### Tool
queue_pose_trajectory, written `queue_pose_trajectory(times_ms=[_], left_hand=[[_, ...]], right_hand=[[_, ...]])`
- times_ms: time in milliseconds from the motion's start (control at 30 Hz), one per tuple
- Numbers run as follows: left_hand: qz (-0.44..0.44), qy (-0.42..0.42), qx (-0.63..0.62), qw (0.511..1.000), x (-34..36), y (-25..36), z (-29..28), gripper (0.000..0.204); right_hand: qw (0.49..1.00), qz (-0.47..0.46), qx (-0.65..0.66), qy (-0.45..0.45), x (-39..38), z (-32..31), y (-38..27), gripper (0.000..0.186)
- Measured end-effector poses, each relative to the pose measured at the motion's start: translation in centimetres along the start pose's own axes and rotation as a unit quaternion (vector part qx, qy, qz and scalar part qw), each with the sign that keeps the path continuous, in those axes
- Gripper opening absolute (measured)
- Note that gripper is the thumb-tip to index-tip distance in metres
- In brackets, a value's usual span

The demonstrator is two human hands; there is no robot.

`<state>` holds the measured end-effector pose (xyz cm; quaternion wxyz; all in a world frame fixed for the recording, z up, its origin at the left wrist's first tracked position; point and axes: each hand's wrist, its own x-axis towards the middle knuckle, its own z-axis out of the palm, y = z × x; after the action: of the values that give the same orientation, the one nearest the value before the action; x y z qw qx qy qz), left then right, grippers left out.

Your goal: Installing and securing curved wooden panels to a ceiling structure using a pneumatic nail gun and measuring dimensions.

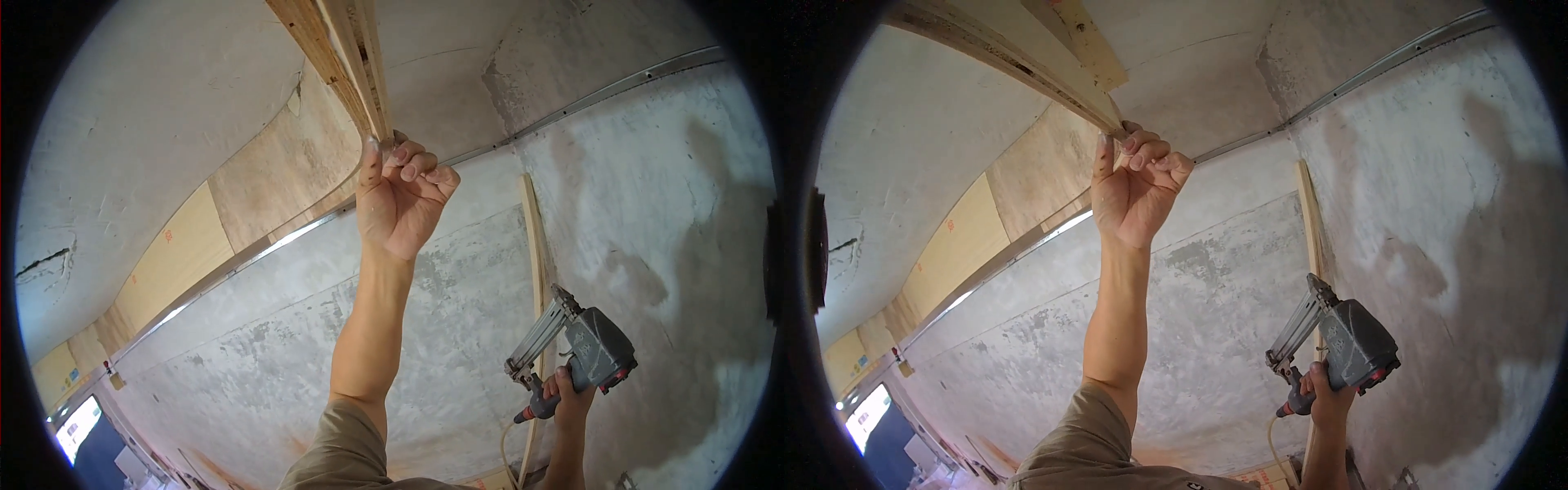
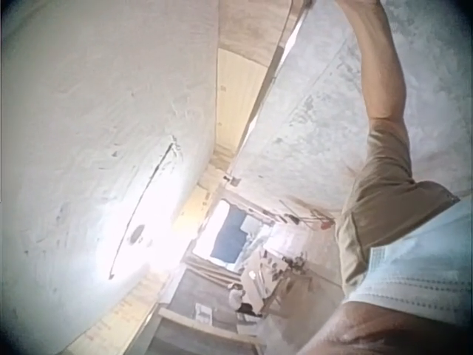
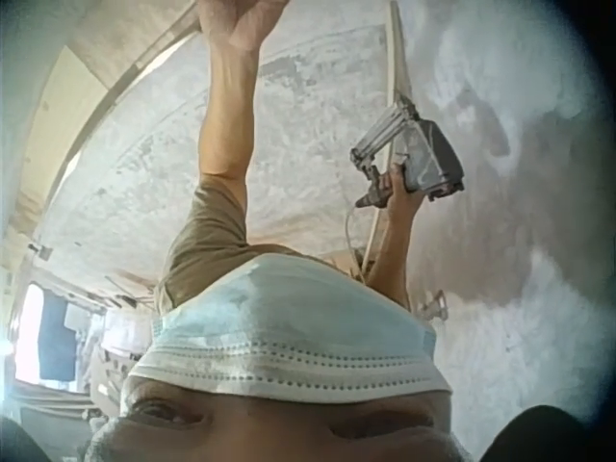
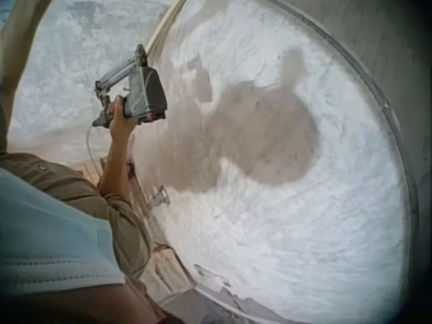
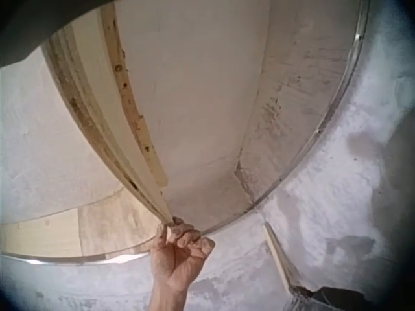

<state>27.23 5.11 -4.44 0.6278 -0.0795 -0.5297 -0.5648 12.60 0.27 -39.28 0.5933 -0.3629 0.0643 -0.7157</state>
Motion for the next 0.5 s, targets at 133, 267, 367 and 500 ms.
queue_pose_trajectory(times_ms=[133, 267, 367, 500], left_hand=[[-0.033, -0.002, 0.036, 0.999, 0.1, 0.9, 0.2, 0.018], [-0.052, -0.009, 0.044, 0.998, 0.1, 0.9, 0.3, 0.013], [-0.053, -0.011, 0.054, 0.997, 0.0, 1.0, 0.5, 0.011], [-0.054, 0.002, 0.055, 0.997, -0.3, 0.8, 1.5, 0.011]], right_hand=[[1.0, 0.006, 0.007, -0.007, 0.0, -0.2, 0.2, 0.015], [1.0, 0.023, 0.009, -0.009, 0.1, 0.0, 0.2, 0.015], [0.999, 0.028, 0.01, -0.012, -0.2, 0.7, -0.4, 0.013], [0.998, -0.002, -0.006, -0.061, -0.1, 1.3, -1.5, 0.013]])
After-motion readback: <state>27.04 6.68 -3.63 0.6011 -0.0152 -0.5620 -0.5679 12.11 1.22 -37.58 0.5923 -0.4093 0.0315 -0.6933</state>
